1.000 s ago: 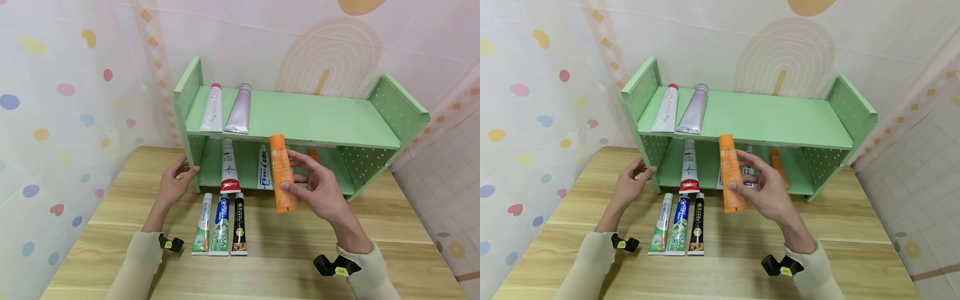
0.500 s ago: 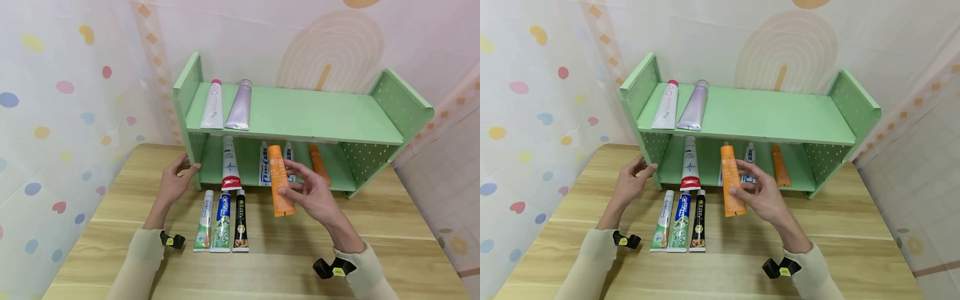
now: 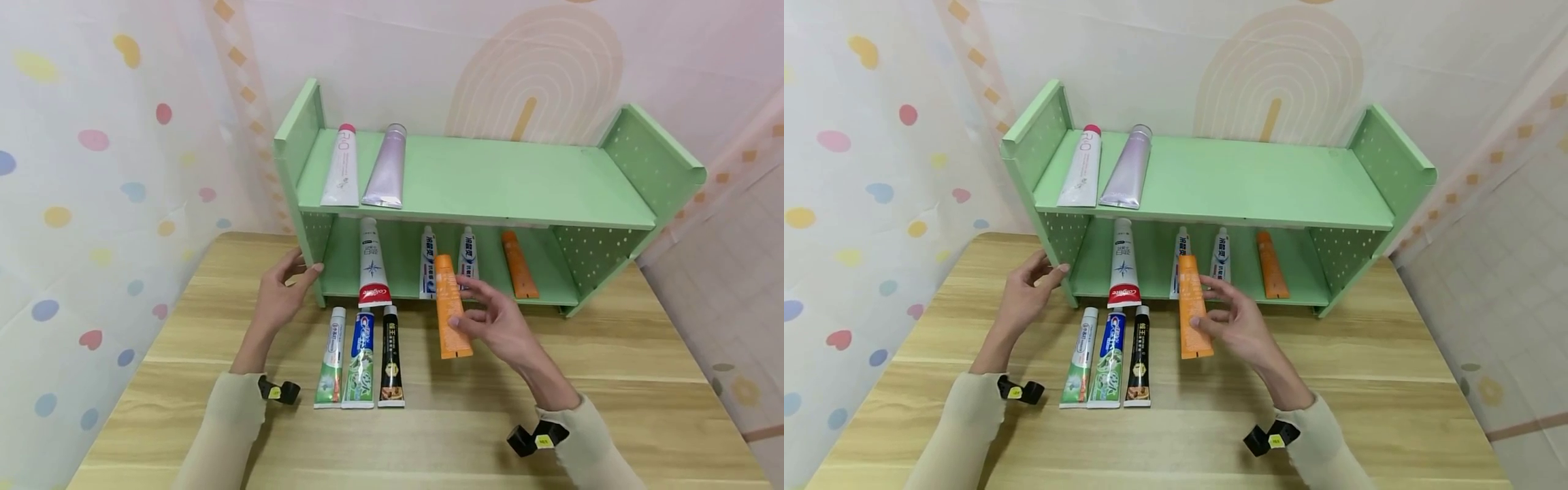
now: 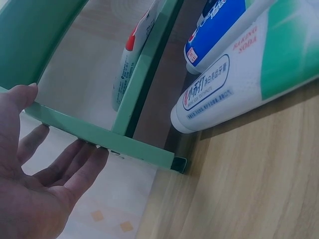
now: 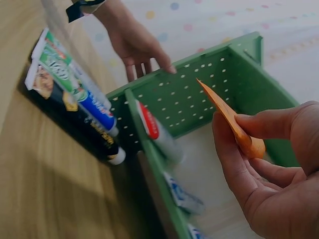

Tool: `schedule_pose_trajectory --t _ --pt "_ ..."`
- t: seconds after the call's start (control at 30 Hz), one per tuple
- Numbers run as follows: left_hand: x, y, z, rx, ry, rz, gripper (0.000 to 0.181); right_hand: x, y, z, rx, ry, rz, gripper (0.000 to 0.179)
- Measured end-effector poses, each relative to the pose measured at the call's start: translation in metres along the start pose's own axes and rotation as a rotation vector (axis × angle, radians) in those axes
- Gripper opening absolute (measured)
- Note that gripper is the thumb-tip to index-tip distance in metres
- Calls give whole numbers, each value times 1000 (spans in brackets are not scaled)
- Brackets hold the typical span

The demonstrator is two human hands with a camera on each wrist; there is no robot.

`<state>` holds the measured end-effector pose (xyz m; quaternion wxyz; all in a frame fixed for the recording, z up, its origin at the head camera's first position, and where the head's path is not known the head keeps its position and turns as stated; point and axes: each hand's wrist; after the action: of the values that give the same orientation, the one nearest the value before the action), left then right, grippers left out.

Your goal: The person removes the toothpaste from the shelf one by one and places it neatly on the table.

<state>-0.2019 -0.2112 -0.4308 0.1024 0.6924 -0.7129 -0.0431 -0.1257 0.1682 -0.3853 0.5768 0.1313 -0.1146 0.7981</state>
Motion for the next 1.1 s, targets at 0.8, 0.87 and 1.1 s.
schedule_pose_trajectory --t 0.8,0.87,1.1 --pt "1 0 0 -4 0 -7 56 -34 -7 -46 -54 -17 84 72" --pt "0 1 0 -7 -4 -5 56 -36 -7 -48 -68 -17 90 73" --pt "0 1 1 -9 -2 -3 56 -47 -6 -57 -98 -43 113 74"
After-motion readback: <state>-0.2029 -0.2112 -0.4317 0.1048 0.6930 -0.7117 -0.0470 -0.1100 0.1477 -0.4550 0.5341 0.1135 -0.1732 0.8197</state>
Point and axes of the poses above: each hand's wrist, its own y-axis towards the middle knuckle, its own x-axis out of the back of the hand, z = x × y, and after that the axes turned 14 degrees about -y, right-handed
